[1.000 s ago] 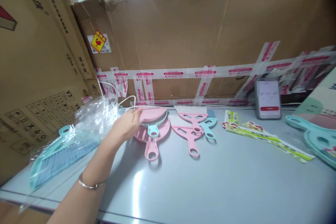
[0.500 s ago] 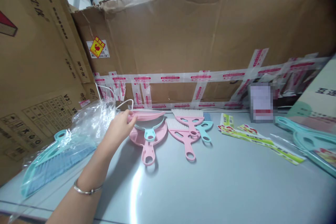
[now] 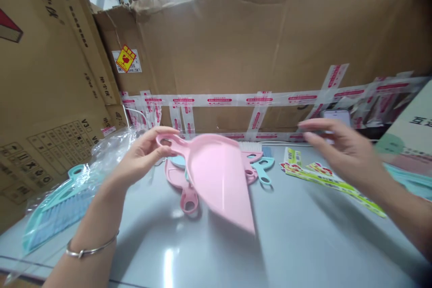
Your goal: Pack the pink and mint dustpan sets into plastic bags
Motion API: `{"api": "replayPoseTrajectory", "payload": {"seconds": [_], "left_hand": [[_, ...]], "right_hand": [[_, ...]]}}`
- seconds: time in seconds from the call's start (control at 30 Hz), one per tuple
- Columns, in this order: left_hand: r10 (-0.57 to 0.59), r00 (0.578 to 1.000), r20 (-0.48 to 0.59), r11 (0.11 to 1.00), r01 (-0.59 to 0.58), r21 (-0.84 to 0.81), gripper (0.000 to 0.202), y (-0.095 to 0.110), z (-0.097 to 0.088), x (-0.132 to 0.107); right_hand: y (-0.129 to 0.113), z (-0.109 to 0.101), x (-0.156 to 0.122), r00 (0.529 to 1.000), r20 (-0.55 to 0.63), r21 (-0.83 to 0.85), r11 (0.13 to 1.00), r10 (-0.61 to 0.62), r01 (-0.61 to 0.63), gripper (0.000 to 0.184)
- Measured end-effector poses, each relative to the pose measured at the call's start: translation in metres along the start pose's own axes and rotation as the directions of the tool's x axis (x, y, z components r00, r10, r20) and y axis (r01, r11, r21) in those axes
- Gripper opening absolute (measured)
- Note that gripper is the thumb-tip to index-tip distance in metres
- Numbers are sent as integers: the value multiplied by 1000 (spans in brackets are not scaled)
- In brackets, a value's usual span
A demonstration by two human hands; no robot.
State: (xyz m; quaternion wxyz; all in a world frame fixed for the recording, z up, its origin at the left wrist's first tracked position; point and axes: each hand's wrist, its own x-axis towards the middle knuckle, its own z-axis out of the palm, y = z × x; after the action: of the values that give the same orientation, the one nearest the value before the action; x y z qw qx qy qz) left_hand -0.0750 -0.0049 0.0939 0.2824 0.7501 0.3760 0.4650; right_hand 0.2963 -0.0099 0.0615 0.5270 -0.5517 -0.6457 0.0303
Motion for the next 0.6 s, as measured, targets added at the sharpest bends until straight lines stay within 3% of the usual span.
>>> {"api": "replayPoseTrajectory", "payload": {"seconds": [0.03,0.07,0.13,0.2,0.23,0.27,0.3,0.33,0.43,0.5,0.6], "left_hand": [[13,997,79,1000,-11,-23,30,0,5,-1],[19,988,151,999,-12,-47,29,0,10,-1],[12,965,260,996,13,-93,30,0,20,-2],[-24,939,342,986,78,-144,37,-3,29,-3],[-44,924,381,978,118,-174,44,-4,32,-3],[-64,910,409,966,159,-202,54,-7,36,-3],[-81,906,416,956,189,-225,63,-9,39,-3],[-102,913,394,949,208,-236,69,-12,42,-2],[-185,965,185,959,219,-180,63,-21,53,0],[-257,962,89,950,268,-160,62,-23,63,-1],[-357,915,190,898,392,-201,71,-17,80,-6]], "right_hand": [[-10,11,-1,987,161,70,997,11,-23,28],[-20,22,-4,942,335,130,989,21,-68,31],[-34,41,-12,770,638,213,959,8,-186,38],[-40,54,-23,576,817,227,922,-4,-315,41],[-40,58,-28,508,861,209,904,10,-372,42],[-39,59,-33,479,877,189,885,43,-425,44],[-36,60,-36,483,871,175,864,87,-473,46],[-33,59,-39,520,843,180,839,137,-513,48],[-24,54,-42,686,676,278,769,269,-575,50],[-20,55,-42,772,547,347,751,325,-562,48],[-20,61,-45,859,387,356,805,336,-475,41]]}}
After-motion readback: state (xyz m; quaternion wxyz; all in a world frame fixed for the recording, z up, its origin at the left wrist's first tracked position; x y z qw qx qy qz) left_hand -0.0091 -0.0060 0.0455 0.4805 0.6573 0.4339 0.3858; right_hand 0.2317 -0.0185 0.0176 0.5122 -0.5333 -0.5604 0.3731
